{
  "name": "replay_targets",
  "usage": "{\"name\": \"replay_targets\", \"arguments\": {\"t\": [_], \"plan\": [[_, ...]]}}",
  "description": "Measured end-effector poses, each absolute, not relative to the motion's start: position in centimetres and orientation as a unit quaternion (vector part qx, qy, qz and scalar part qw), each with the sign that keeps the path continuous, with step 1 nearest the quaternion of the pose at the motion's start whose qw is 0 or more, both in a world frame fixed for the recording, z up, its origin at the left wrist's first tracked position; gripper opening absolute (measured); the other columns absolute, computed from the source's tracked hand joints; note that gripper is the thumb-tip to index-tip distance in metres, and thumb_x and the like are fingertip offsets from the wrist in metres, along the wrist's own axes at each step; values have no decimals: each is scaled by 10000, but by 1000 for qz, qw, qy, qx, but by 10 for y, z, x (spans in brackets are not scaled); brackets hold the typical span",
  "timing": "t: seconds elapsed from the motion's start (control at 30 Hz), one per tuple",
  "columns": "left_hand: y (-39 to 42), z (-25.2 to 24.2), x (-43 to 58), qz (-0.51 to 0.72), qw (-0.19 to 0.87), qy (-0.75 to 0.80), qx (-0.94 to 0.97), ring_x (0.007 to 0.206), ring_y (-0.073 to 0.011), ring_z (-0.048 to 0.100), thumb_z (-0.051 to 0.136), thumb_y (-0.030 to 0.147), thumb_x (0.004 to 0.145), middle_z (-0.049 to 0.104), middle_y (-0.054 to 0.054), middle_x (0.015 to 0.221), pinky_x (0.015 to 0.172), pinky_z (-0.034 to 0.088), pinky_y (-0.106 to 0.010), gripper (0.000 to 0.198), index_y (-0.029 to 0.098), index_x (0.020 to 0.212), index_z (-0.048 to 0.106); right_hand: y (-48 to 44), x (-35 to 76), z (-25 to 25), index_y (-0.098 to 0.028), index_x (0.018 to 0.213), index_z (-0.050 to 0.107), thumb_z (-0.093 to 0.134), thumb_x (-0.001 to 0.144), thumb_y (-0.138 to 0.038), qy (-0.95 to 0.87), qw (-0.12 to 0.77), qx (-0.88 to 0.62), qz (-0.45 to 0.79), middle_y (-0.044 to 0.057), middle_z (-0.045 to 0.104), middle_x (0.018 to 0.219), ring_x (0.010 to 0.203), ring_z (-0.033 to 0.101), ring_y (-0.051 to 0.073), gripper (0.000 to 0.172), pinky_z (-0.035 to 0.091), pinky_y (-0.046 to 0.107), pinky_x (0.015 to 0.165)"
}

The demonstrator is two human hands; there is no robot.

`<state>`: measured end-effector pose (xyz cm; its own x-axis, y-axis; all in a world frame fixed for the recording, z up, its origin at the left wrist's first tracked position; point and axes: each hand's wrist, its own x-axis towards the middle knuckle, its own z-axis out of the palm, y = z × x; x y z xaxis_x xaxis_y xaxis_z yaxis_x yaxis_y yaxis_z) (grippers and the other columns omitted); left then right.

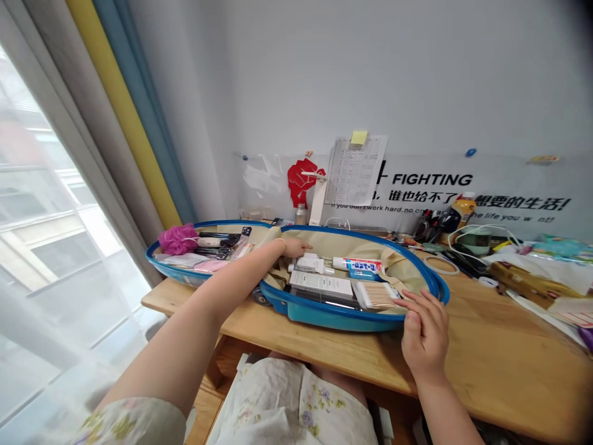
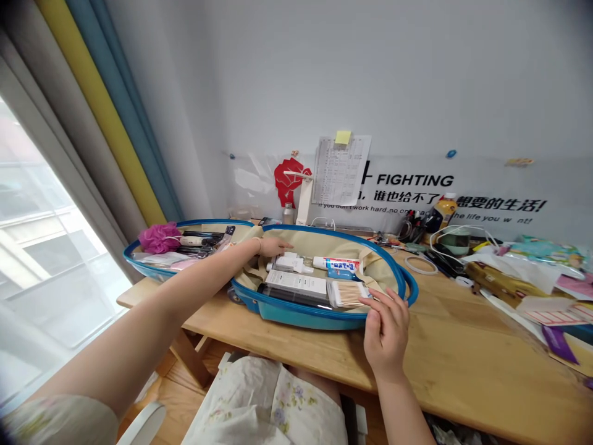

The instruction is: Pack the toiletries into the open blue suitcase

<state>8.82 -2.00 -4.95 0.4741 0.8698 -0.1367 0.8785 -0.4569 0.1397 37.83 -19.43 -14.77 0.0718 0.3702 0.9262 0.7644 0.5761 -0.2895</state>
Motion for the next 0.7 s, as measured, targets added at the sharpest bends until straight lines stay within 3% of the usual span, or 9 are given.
{"name": "replay_targets", "arguments": {"t": [0.13, 0.2, 0.37, 0.43, 0.7], "plan": [[-20, -27, 51, 117, 39, 573, 810, 1270, -151, 497, 248, 214, 998, 519, 11, 1427, 1075, 386, -270, 455, 267, 1371, 504, -193, 378, -147, -202, 896, 676, 403, 933, -293, -657, 600, -425, -166, 97, 679, 998, 1161, 552, 289, 290, 398, 537, 1008], [-20, -17, 16, 159, 4, 621, 768, 1299, -144, 472, 196, 180, 980, 481, 1, 1465, 1079, 370, -247, 511, 238, 1409, 467, -193, 378, -147, -202, 896, 674, 400, 936, -294, -657, 601, -424, -167, 99, 680, 1005, 1163, 549, 289, 291, 391, 541, 1015], [-30, -16, -89, 115, -34, 737, 665, 1196, -255, 562, 472, 266, 937, 580, -112, 1343, 1008, 457, -377, 399, 172, 1316, 553, -193, 378, -147, -204, 890, 679, 397, 934, -305, -656, 599, -430, -160, 97, 680, 1001, 1153, 554, 282, 302, 397, 527, 1013], [-38, -26, -123, 58, -35, 760, 646, 1135, -251, 585, 568, 333, 922, 585, -117, 1290, 962, 486, -455, 380, 169, 1264, 562, -194, 378, -148, -206, 886, 681, 398, 934, -306, -655, 600, -432, -156, 95, 680, 987, 1154, 554, 283, 304, 397, 527, 1014], [-37, -66, -170, -95, -49, 755, 647, 1052, -221, 599, 587, 362, 919, 580, -96, 1227, 878, 529, -437, 368, 163, 1227, 556, -195, 378, -147, -208, 899, 678, 397, 935, -283, -657, 597, -429, -169, 89, 677, 994, 1167, 545, 275, 293, 406, 515, 996]]}}
